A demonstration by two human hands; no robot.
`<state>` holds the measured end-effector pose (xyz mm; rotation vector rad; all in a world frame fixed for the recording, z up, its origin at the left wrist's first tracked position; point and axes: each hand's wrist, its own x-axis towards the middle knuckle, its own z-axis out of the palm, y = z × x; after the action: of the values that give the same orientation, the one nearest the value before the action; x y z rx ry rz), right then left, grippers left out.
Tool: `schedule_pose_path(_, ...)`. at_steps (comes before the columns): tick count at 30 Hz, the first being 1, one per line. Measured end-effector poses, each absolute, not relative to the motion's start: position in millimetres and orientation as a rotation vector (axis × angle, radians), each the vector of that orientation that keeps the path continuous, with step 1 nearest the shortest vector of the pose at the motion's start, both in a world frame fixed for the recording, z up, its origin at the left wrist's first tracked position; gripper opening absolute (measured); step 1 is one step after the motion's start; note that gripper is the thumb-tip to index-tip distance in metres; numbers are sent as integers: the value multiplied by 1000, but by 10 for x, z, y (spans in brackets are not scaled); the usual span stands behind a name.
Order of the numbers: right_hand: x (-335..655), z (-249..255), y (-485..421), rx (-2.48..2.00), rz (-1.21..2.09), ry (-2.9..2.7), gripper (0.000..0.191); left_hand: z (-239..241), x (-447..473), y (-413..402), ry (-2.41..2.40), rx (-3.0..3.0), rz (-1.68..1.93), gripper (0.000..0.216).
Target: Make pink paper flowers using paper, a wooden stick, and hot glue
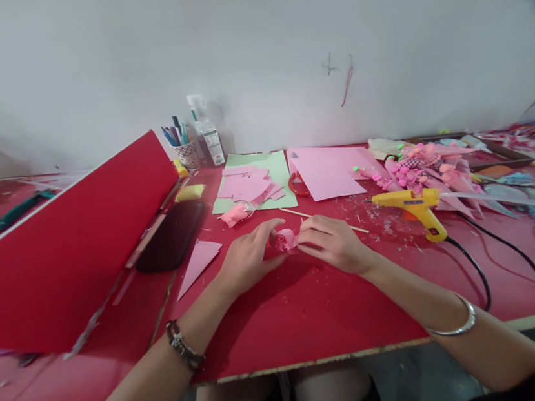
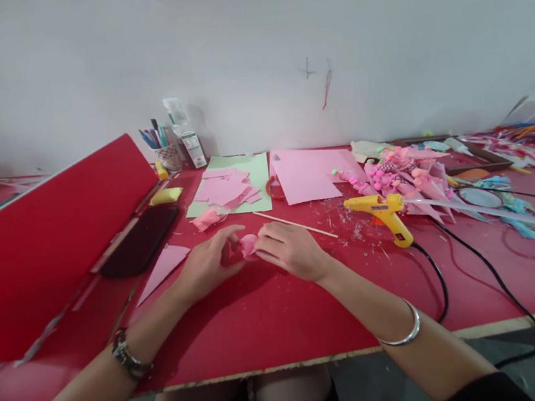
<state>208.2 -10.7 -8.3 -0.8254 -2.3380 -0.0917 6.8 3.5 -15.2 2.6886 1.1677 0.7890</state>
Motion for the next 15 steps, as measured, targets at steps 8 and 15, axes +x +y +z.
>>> schedule_pose_path(8, 2064, -93, -107, -836, 22, -2298, 15, -145, 83, 36, 1149, 2599, 1004, 27)
schedule_pose_path(15, 2056, -85, -105, -856, 171, -2255, 14, -124, 78, 33, 1083, 2582, 908, 14)
